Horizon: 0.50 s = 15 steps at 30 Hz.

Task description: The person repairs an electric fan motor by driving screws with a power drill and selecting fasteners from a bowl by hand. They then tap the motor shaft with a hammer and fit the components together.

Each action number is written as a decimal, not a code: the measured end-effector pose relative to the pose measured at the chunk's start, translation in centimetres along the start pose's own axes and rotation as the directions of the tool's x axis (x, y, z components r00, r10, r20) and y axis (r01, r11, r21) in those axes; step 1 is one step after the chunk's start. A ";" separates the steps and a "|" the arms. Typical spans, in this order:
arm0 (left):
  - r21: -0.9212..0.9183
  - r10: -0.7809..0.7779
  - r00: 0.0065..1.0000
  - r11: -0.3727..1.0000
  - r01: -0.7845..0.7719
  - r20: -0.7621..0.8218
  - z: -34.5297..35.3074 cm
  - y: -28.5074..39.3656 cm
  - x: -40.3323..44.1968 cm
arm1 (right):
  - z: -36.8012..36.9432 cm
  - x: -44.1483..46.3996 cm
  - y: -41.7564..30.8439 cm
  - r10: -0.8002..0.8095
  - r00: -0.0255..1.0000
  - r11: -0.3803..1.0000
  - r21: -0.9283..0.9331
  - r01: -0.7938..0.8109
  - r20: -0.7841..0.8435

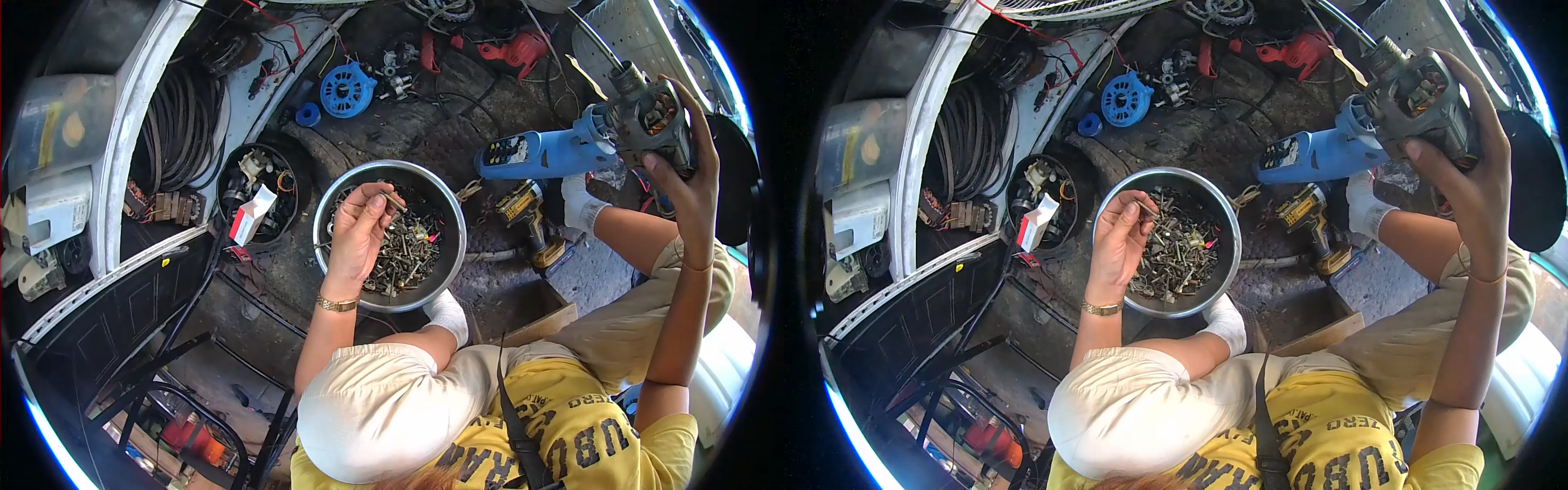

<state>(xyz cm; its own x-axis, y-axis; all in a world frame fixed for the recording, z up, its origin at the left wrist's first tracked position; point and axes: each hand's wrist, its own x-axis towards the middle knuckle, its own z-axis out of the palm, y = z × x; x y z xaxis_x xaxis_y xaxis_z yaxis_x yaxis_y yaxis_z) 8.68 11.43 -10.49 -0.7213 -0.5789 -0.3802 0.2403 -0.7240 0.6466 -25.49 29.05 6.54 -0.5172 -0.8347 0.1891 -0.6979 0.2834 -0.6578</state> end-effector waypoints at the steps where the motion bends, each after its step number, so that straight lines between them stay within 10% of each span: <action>1: 0.024 0.012 1.000 1.000 -0.012 0.007 0.1 0.1 0.0 | 0.0 0.0 0.0 -0.002 1.000 1.000 -0.007 0.002 0.000; 9: 0.025 0.049 0.999 0.998 -0.050 0.012 1.4 1.2 -0.6 | 0.0 0.8 0.3 0.022 0.999 1.000 0.018 -0.023 0.040; 15: 0.419 0.168 0.962 0.874 -0.246 0.215 8.1 9.1 -0.6 | 0.8 4.2 -2.9 -0.192 0.976 0.981 0.031 0.190 0.097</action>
<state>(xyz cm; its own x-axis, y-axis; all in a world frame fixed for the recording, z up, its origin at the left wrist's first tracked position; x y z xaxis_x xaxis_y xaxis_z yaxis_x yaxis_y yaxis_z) 6.06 8.28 0.99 -0.7934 -0.5978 -0.1150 0.1156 -0.3335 0.9356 -25.22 24.37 8.67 -0.3226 -0.9155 0.2404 -0.7676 0.1044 -0.6324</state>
